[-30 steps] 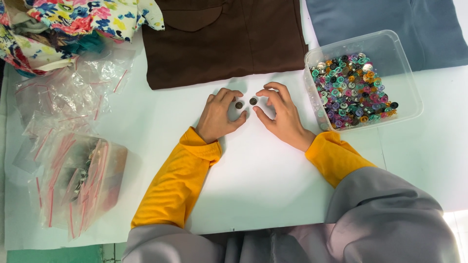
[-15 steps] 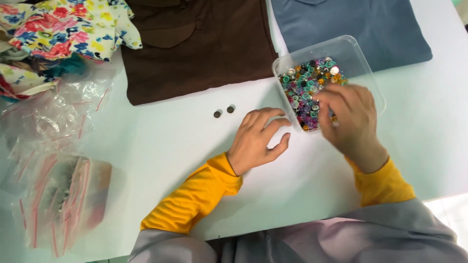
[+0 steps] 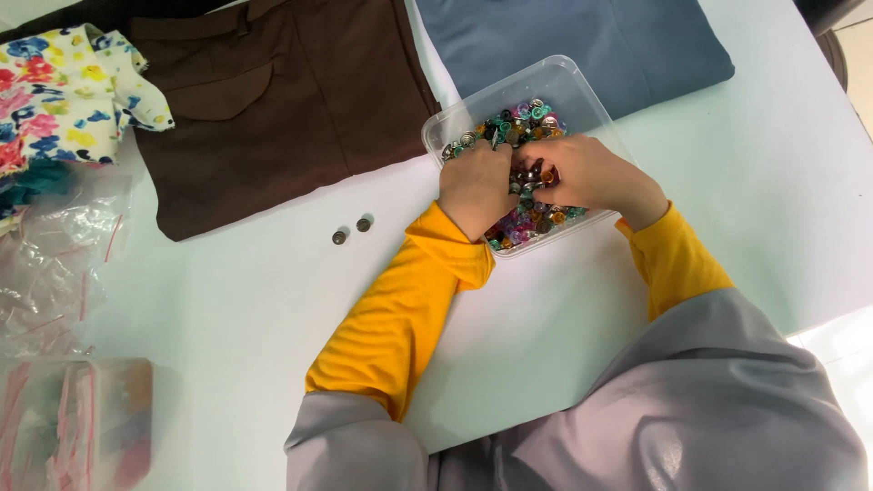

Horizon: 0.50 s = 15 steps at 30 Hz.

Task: The person sorts dark-colored buttons from a container of mixed buttons onto a white table, then places them into a small ziplock bag and seals it. The bag is then placed into a larger container with other similar bags.

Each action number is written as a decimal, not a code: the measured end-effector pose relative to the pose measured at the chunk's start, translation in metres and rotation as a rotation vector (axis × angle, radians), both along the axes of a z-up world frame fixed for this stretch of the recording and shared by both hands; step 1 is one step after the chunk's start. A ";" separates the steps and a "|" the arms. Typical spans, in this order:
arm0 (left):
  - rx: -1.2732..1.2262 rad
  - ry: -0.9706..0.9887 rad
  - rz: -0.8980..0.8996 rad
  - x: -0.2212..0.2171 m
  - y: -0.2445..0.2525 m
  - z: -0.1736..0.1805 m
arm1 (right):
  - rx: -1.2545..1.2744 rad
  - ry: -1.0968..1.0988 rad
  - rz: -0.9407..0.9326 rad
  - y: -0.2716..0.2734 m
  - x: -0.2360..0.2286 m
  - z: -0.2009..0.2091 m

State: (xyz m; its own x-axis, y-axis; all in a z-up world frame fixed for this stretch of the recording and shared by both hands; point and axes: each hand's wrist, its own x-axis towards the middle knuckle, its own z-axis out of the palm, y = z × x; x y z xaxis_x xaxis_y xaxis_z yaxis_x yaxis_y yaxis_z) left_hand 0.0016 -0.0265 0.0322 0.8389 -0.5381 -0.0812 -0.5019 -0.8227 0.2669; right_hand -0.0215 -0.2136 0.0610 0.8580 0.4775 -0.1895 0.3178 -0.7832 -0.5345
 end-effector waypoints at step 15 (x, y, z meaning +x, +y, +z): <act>-0.033 -0.219 0.003 -0.014 0.009 0.004 | 0.167 -0.008 -0.092 0.005 -0.015 0.023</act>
